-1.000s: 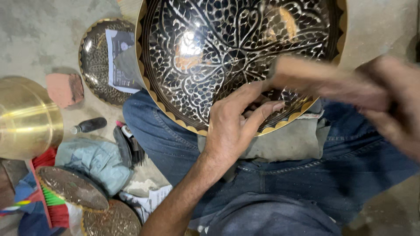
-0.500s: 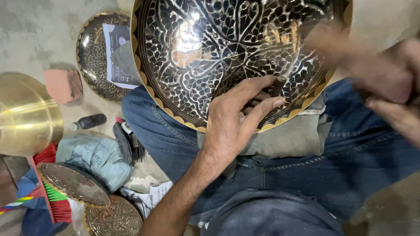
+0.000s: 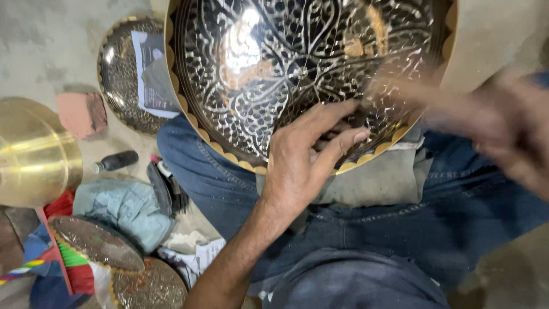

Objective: The person sits cross-legged and uses a wooden mallet to hammer a metal chisel into a large brass plate, creating a detailed floral pattern. The person repeatedly strikes the chisel to emboss the design into the metal surface.

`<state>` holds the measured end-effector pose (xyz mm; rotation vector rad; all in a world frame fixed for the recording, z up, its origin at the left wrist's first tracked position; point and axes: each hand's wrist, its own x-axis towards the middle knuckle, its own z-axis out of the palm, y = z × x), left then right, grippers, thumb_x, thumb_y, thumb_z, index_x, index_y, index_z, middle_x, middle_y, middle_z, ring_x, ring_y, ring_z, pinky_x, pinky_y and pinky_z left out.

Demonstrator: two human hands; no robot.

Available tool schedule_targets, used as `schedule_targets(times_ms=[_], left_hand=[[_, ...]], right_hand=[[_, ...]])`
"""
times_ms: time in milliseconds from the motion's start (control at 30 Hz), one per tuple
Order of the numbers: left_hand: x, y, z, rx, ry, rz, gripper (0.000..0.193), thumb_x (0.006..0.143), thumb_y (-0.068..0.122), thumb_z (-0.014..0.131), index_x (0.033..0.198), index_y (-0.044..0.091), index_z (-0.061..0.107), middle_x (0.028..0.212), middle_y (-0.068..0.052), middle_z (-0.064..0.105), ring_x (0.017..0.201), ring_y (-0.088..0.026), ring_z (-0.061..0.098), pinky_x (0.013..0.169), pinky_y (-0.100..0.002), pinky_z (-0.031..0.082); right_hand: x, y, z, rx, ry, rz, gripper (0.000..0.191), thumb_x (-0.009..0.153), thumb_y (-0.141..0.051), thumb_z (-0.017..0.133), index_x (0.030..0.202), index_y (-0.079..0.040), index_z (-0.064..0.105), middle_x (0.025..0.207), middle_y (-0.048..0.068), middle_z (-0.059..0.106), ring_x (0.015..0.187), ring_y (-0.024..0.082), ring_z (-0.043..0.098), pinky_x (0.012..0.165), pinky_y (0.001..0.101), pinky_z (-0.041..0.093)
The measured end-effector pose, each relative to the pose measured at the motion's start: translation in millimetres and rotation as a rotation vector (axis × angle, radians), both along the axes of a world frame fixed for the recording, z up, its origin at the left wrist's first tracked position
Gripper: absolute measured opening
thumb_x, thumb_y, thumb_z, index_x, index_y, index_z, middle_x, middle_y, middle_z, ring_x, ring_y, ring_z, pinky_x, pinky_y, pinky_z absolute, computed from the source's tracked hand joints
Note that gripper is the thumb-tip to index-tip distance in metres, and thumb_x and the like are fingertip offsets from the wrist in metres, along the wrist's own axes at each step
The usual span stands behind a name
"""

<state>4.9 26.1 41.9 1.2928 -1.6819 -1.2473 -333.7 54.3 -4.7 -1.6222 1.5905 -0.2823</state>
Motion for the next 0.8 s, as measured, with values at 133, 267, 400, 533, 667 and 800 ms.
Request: schedule_targets(times_ms=[133, 267, 400, 533, 667, 800], left_hand=[[0.5, 0.4, -2.7, -0.061, -0.015, -0.020, 0.034, 0.100, 0.017, 0.072, 0.131, 0.002, 0.068, 0.116, -0.010, 0.075, 0.099, -0.017, 0.077, 0.081, -0.029, 0.064], [0.8, 0.1, -5.2, -0.028, -0.029, -0.032, 0.036, 0.099, 0.018, 0.071, 0.131, 0.002, 0.067, 0.110, -0.009, 0.074, 0.095, -0.016, 0.076, 0.078, -0.029, 0.064], [1.1, 2.6, -6.2, 0.005, -0.008, -0.027, 0.037, 0.098, 0.022, 0.072, 0.130, 0.003, 0.068, 0.108, -0.009, 0.076, 0.092, -0.015, 0.077, 0.074, -0.029, 0.063], [1.3, 3.3, -7.4, -0.043, -0.052, -0.038, 0.036, 0.101, 0.020, 0.071, 0.133, 0.002, 0.067, 0.107, -0.009, 0.075, 0.094, -0.016, 0.076, 0.081, -0.030, 0.064], [1.6, 2.6, -6.3, -0.147, -0.061, -0.044, 0.033, 0.102, 0.021, 0.073, 0.129, 0.002, 0.068, 0.111, -0.010, 0.075, 0.097, -0.017, 0.076, 0.091, -0.034, 0.062], [2.6, 4.4, -3.0, 0.033, -0.025, -0.043, 0.038, 0.097, 0.022, 0.072, 0.130, 0.003, 0.069, 0.108, -0.009, 0.075, 0.095, -0.017, 0.077, 0.079, -0.031, 0.063]], right_hand=[[14.3, -5.8, 15.7, 0.013, -0.192, -0.124, 0.052, 0.082, 0.005, 0.065, 0.131, -0.003, 0.050, 0.117, 0.010, 0.069, 0.106, 0.020, 0.074, 0.097, 0.0350, 0.059], [19.2, -9.4, 22.4, 0.074, 0.151, 0.011, 0.053, 0.081, 0.002, 0.071, 0.131, -0.003, 0.054, 0.108, 0.011, 0.071, 0.103, 0.022, 0.075, 0.095, 0.0366, 0.060], [19.8, -7.3, 22.7, 0.019, -0.029, -0.075, 0.042, 0.085, -0.001, 0.065, 0.125, -0.002, 0.052, 0.108, 0.011, 0.068, 0.105, 0.020, 0.073, 0.095, 0.0356, 0.060], [20.4, -1.3, 21.9, 0.035, -0.016, -0.057, 0.043, 0.085, 0.002, 0.064, 0.127, -0.001, 0.055, 0.111, 0.014, 0.068, 0.108, 0.025, 0.071, 0.097, 0.0382, 0.056], [17.2, 2.1, 20.2, 0.161, 0.346, 0.075, 0.046, 0.085, -0.005, 0.071, 0.129, -0.003, 0.056, 0.110, 0.011, 0.071, 0.109, 0.021, 0.072, 0.096, 0.0347, 0.057], [16.6, 11.6, 8.8, 0.078, -0.065, -0.108, 0.045, 0.085, -0.002, 0.066, 0.129, 0.000, 0.058, 0.119, 0.013, 0.068, 0.114, 0.024, 0.067, 0.096, 0.0371, 0.053]])
